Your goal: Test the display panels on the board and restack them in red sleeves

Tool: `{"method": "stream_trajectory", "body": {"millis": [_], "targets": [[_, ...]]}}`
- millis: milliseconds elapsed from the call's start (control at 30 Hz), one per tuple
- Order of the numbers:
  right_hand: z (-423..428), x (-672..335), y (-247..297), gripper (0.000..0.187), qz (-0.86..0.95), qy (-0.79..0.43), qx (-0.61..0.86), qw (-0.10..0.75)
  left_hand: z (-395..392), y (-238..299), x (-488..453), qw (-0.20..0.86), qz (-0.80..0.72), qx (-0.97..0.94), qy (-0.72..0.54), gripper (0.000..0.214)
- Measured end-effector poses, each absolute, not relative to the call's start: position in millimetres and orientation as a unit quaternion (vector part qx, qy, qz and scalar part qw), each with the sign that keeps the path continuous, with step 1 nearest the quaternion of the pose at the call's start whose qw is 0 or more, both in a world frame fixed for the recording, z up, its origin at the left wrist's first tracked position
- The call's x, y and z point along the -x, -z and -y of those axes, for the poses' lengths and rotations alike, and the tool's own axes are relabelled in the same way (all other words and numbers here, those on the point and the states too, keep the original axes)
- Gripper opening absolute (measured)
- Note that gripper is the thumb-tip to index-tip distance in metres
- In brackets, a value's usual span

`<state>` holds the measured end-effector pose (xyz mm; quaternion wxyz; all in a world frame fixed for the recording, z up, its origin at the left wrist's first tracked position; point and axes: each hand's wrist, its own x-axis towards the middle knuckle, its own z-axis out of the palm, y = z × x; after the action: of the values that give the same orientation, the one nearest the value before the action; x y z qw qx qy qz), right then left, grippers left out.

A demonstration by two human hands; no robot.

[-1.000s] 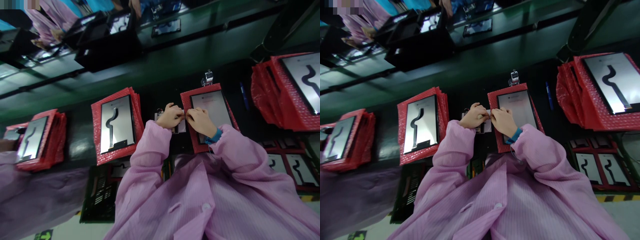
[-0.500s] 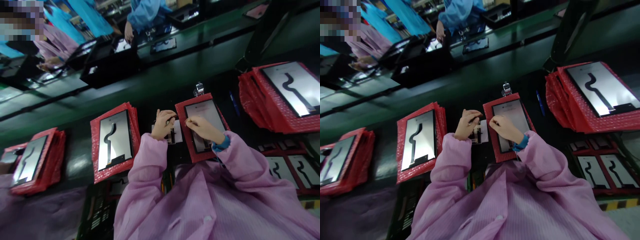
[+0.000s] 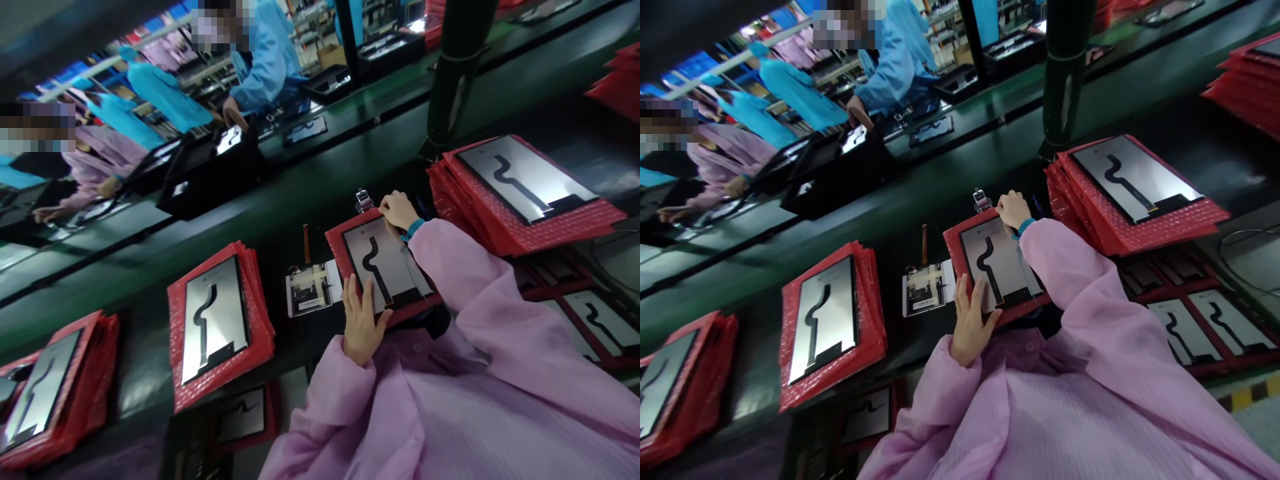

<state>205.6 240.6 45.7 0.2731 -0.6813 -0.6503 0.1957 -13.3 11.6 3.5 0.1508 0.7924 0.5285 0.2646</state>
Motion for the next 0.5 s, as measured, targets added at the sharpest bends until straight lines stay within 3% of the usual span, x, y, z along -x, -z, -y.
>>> {"method": "stream_trajectory", "body": {"millis": [333,500], "targets": [[-230.6,-210.8,-51.4,0.029,0.626,-0.283,0.643,0.338,-2.5,-9.7,11.3,0.202,-0.591,-0.724,-0.291,0.092],[-232.2,-210.6,-62.6,0.007,0.609,-0.334,0.619,0.366,-2.5,-13.0,9.0,0.227,-0.616,-0.696,-0.292,0.112]]}}
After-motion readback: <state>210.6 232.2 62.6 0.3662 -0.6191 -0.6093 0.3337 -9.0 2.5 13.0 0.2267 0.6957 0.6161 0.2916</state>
